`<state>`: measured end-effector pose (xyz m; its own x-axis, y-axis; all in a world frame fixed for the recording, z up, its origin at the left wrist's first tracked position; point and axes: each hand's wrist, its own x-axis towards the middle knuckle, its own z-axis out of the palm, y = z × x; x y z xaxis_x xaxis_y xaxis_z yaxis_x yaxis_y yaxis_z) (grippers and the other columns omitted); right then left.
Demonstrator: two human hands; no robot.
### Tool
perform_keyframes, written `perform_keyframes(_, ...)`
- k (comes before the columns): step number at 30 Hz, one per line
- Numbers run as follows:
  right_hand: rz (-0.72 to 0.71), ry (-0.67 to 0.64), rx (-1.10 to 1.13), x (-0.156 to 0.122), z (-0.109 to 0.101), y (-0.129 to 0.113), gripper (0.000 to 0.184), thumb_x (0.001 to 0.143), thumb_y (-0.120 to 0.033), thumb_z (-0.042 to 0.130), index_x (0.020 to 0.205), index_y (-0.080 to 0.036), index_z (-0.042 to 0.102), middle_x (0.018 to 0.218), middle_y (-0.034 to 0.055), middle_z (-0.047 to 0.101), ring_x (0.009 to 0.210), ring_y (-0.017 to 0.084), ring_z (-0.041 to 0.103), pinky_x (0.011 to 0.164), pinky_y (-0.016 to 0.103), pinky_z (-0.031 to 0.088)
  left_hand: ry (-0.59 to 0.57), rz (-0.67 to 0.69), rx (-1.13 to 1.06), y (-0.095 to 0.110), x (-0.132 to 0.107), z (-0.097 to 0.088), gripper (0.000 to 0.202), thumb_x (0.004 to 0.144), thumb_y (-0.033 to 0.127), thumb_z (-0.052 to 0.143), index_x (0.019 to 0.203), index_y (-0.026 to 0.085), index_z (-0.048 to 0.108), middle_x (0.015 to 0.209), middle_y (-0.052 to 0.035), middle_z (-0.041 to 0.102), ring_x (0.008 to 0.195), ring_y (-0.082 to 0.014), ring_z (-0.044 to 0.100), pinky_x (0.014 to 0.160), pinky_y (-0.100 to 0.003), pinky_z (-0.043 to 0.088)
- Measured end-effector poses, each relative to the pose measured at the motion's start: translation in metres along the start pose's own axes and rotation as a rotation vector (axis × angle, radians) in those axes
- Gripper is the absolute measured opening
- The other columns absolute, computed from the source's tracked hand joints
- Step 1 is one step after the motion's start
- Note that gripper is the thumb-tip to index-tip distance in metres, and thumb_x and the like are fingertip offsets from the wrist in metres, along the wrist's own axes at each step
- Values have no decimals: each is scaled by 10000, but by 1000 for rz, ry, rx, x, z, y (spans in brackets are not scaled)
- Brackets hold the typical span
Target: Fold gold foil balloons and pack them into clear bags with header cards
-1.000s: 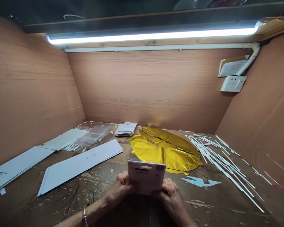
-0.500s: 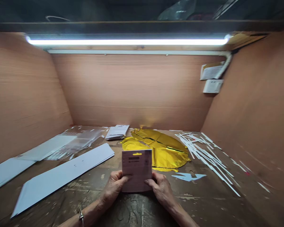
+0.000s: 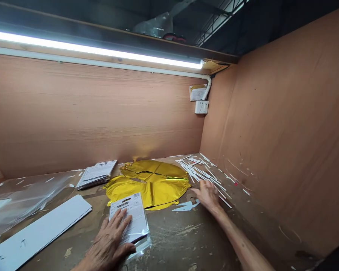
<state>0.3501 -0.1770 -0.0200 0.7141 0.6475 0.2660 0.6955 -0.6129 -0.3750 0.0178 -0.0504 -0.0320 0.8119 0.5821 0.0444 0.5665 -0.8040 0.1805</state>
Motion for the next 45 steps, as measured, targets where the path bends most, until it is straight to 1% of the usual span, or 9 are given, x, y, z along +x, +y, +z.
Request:
perform_keyframes(3, 174, 16, -124, 2, -9, 65, 366, 722, -370, 511, 965, -101, 562, 1018, 211, 535, 974, 354, 464, 783, 464, 309, -96, 3, 38, -1, 3, 2, 621, 777, 575, 337, 1268, 198, 382, 1362, -130, 268, 1261, -323, 171, 974, -555, 173)
perform_keyframes(8, 228, -85, -141, -1, -10, 118, 210, 740, -363, 473, 772, -189, 586, 768, 56, 628, 726, 199, 577, 591, 265, 372, -161, 42, 170, 7, 5, -6, 528, 829, 456, 303, 1275, 182, 374, 1360, -134, 273, 1258, -331, 169, 974, -551, 187)
perform_keyframes(12, 229, -96, -199, 1, -6, 121, 224, 747, -375, 447, 670, -193, 553, 680, 47, 631, 649, 198, 577, 510, 251, 332, -206, 77, 288, 16, 4, -10, 472, 832, 316, 305, 1257, 134, 402, 1321, -175, 341, 1226, -358, 243, 932, -553, 274)
perform_keyframes(18, 119, -47, -350, -6, -6, 116, 174, 783, -275, 410, 824, -171, 543, 762, 86, 632, 711, 216, 587, 569, 274, 335, -271, 119, 397, 22, 7, -13, 514, 744, 106, 339, 1256, 87, 367, 1286, -226, 351, 1195, -381, 288, 843, -553, 366)
perform_keyframes(22, 5, 4, -474, -25, -7, 112, 147, 740, -114, 407, 779, -141, 547, 797, 127, 597, 799, 252, 560, 667, 323, 328, -298, 141, 409, 28, 6, -15, 514, 720, 66, 348, 1233, 55, 358, 1242, -265, 363, 1165, -410, 313, 778, -564, 397)
perform_keyframes(28, -41, 2, -464, -49, -13, 115, 188, 739, -80, 341, 742, -140, 520, 774, 126, 577, 622, 207, 563, 528, 277, 321, -269, 203, 341, 26, 6, -27, 421, 728, 76, 356, 1144, 31, 398, 1130, -262, 445, 1089, -366, 407, 771, -487, 420)
perform_keyframes(32, -67, 13, -166, -63, -28, 81, 162, 801, -249, 352, 785, -187, 501, 629, 46, 584, 583, 190, 563, 505, 256, 353, -219, 244, 282, 24, 18, -45, 267, 754, 112, 338, 982, 100, 477, 901, -159, 574, 811, -259, 559, 683, -380, 451)
perform_keyframes(38, -434, -53, 319, -101, -68, -35, 231, 828, -357, 373, 811, -214, 553, 561, -15, 554, 494, 120, 508, 502, 218, 379, -219, 257, 278, 31, 39, -66, 211, 724, 131, 372, 823, 110, 558, 756, -136, 623, 642, -215, 585, 538, -285, 426)
perform_keyframes(45, -631, -272, 307, -103, -71, -98, 238, 843, -251, 351, 764, -196, 568, 659, -1, 610, 606, 127, 554, 571, 234, 365, -236, 251, 281, 42, 44, -70, 192, 676, 127, 418, 734, 112, 600, 724, -137, 634, 600, -214, 586, 474, -263, 400)
